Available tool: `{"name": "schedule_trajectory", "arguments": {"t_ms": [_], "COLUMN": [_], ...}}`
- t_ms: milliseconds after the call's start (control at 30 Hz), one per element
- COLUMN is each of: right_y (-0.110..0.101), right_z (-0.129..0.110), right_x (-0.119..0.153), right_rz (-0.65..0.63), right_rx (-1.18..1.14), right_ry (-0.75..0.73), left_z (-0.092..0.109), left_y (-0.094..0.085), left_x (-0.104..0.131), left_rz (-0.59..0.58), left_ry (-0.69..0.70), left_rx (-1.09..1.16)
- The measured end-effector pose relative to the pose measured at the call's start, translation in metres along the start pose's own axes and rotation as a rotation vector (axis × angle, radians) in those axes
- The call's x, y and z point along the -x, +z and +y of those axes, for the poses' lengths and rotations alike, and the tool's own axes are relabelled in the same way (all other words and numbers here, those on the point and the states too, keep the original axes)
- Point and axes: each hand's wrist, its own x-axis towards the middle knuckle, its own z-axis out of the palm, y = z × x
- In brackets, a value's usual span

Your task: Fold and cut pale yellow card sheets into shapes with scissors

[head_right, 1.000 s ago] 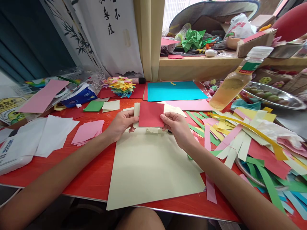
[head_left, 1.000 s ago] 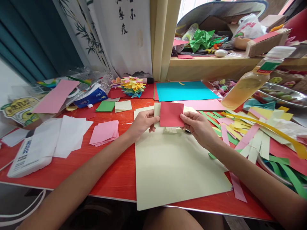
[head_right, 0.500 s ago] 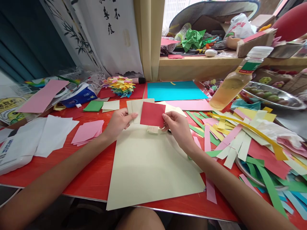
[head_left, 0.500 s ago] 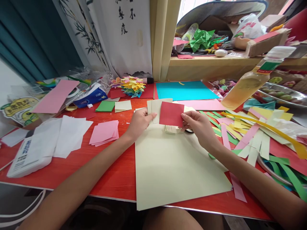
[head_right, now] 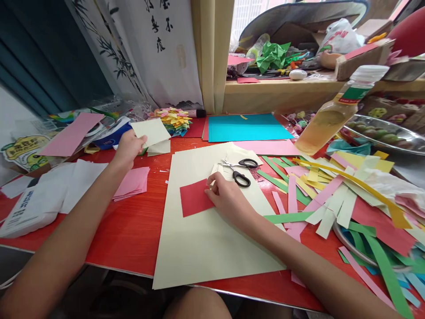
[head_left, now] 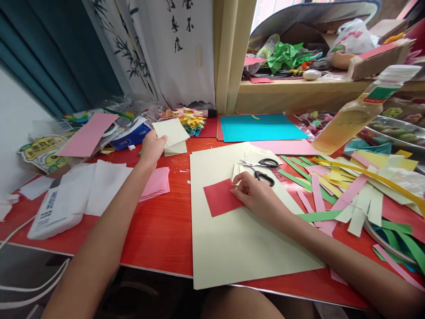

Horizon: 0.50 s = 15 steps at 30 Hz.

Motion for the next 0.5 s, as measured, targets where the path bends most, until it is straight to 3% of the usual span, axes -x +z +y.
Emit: {"name": "schedule_trajectory", "arguments": {"t_ms": [100,300,400,500], "right_y": [0.004,-0.001,-0.010,-0.012], "right_z": [-0.001,-0.017,-0.032,-0.048], "right_x": [0.004,0.005,-0.012,-0.050], "right_rz": [0.007,0.164,0.181,0.046], "right_rx": [0.116,0.176,0.041,-0.295], "right_ry": [-0.017,-0.107,-0.114,-0.005], "left_z": [-0.020,-0.030,-0.029,-0.028], "left_y": [0.004,0.010,0.009,0.008], "left_x": [-0.010,-0.009,-0.005,-0.003], "left_rz": [-0.083,-0.136,-0.130,-0.123], "left_ry": [0.060,0.082,0.085,0.072], "left_rx": [-0.328,-0.450,-0.483,-0.482]}}
